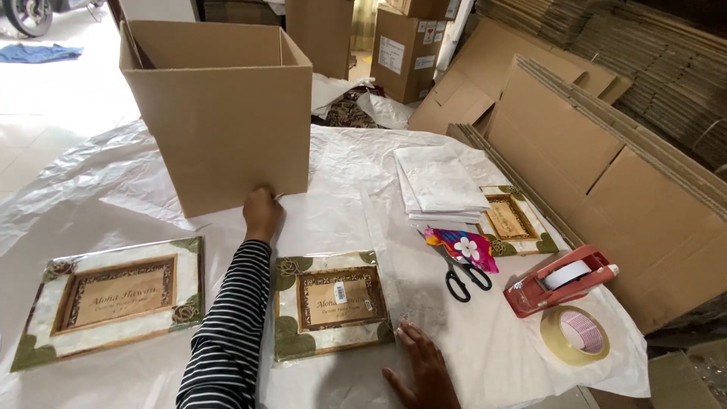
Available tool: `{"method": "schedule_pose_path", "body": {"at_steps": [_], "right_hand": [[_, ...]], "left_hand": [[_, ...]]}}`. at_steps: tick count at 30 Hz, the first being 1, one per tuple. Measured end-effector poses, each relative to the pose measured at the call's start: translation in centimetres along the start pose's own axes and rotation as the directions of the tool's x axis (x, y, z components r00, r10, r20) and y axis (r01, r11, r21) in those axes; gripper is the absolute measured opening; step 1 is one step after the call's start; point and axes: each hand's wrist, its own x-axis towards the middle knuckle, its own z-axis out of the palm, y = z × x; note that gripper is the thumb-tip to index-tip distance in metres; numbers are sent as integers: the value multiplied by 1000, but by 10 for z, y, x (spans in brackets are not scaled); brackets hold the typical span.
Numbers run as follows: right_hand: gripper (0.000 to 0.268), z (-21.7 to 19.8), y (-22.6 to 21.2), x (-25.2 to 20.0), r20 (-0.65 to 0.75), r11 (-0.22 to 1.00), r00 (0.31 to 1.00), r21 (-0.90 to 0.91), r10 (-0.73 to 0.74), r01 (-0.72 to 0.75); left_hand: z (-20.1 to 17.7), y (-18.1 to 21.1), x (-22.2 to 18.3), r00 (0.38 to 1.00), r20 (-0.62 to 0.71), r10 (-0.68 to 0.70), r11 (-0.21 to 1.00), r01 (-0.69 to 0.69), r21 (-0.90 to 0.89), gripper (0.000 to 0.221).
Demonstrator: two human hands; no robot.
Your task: The person wraps a picture frame in white paper, secures it with tape, and organizes several other picture frames on a table.
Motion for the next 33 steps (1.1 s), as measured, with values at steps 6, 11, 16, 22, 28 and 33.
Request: {"method": "schedule_pose_path", "body": {"at_steps": [6, 11, 16, 22, 28, 33], "right_hand": [[72, -13, -14, 6, 40, 998, 998, 37, 50, -51], [73, -7, -7, 1, 34, 998, 998, 47, 43, -45], [71, -11, -11, 3, 33, 998, 999, 63, 26, -28], [71, -17, -18, 5, 84, 996, 995, 70, 53, -59], [70, -24, -25, 6, 77, 994, 996, 98, 50, -57], [70, -29, -31, 6, 42, 994, 998, 95, 48, -52]], "left_hand": [[-71, 59, -19, 927, 328, -182, 973, 217, -75, 14], [-82, 47, -20, 692, 663, -286, 943, 328, 64, 63], [-91, 64, -56, 635, 717, -287, 950, 91, 299, 79], [-91, 55, -105, 726, 638, -259, 935, 23, 353, 39], [-102, 44, -171, 864, 493, -106, 896, -132, 423, 23], [-104, 8, -237, 792, 605, 81, 667, -494, 558, 29]]}}
